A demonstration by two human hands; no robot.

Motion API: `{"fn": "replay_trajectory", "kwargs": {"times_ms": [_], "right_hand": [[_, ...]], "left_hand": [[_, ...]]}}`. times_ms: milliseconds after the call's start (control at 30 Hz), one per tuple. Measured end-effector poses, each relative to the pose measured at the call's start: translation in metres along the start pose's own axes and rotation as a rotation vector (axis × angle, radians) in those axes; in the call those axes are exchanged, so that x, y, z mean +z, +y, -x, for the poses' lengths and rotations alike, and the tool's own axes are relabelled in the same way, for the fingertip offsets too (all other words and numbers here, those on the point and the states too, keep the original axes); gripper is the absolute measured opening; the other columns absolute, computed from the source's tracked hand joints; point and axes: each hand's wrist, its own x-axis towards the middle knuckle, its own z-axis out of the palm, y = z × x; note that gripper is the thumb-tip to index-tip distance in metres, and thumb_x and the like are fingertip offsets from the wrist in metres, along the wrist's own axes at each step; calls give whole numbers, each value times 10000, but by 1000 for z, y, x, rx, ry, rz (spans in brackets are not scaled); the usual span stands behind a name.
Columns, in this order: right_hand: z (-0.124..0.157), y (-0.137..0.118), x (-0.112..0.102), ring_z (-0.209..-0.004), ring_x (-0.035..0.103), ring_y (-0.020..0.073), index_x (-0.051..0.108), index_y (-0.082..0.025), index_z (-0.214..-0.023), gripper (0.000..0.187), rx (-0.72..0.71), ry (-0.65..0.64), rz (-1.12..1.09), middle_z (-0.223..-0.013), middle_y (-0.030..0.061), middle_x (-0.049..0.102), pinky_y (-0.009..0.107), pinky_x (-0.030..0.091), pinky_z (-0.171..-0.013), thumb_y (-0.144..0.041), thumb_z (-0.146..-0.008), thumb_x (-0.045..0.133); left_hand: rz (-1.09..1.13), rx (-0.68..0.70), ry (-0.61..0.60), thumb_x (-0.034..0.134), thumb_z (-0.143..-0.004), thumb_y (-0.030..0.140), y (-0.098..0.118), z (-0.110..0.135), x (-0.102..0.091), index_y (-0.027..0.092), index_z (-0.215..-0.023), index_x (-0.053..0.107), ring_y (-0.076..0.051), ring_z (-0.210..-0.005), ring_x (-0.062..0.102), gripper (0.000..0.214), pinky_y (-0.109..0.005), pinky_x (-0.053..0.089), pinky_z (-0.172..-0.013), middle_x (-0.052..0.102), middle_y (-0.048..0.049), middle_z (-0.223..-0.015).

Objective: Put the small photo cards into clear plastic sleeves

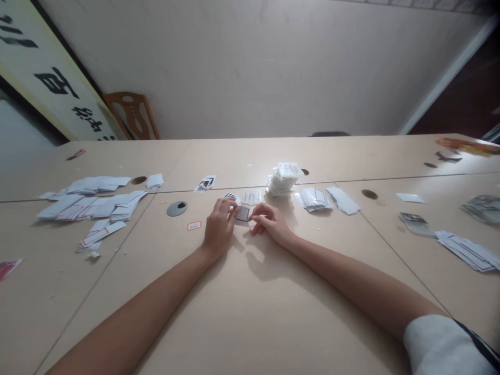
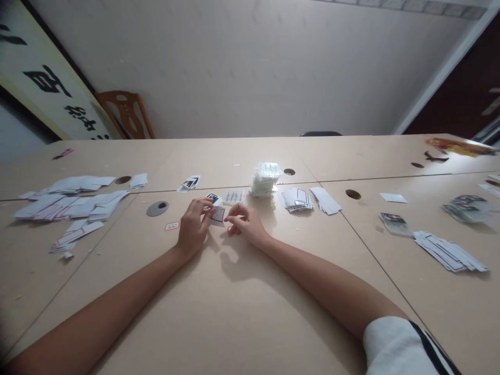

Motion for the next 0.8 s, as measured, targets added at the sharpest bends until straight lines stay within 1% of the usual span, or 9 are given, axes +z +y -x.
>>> {"fn": "replay_trajectory", "kwargs": {"times_ms": [100, 167, 300, 500, 567, 667, 800], "right_hand": [[1, -3, 0, -508, 652, 137, 566, -191, -817, 272, -1, 2, -26, -693, -3, 657, 208, 464, -442, -456, -814, 625], [1, -4, 0, -505, 642, 141, 568, -187, -775, 302, -4, -5, -8, -636, -9, 636, 216, 468, -453, -475, -792, 656], [1, -2, -1, -494, 615, 138, 547, -187, -692, 279, 4, -4, 42, -534, -27, 584, 225, 460, -475, -420, -782, 670], [0, -1, 0, -467, 561, 117, 514, -188, -629, 211, 2, 6, 66, -495, -34, 564, 221, 433, -480, -297, -778, 618], [0, -2, 0, -465, 558, 117, 501, -191, -620, 199, 2, 11, 61, -497, -33, 568, 221, 430, -479, -270, -772, 602], [0, -2, 0, -453, 552, 119, 484, -196, -606, 190, 1, 33, 60, -472, -39, 553, 218, 417, -466, -243, -760, 585], [-1, 1, 0, -423, 530, 115, 477, -198, -586, 181, -4, 65, 68, -450, -44, 533, 214, 396, -443, -220, -743, 565]], "left_hand": [[-3, 53, -49, 421, -953, 264, 2, 0, 1, 200, -927, 535, -202, -1039, 573, 133, -330, 510, -827, 580, -74, -1066], [6, 85, -76, 405, -958, 268, 3, 0, 1, 200, -949, 534, -198, -1042, 573, 145, -332, 509, -837, 577, -79, -1079], [38, 101, -113, 394, -961, 261, 2, 0, 0, 204, -986, 532, -188, -1052, 566, 151, -325, 507, -851, 568, -77, -1083], [57, 82, -94, 377, -960, 236, 0, 1, 1, 209, -1009, 529, -186, -1055, 558, 162, -330, 488, -878, 571, -69, -1064], [55, 56, -72, 372, -957, 223, 1, 1, 1, 213, -1041, 522, -187, -1031, 566, 172, -334, 486, -870, 583, -65, -1054], [60, -18, -36, 372, -953, 223, 0, 1, 2, 222, -1095, 504, -182, -962, 590, 194, -330, 495, -828, 591, -62, -1068], [101, -113, 22, 394, -949, 246, -3, 1, 3, 225, -1124, 487, -177, -933, 612, 199, -334, 490, -832, 608, -60, -1106]]}}
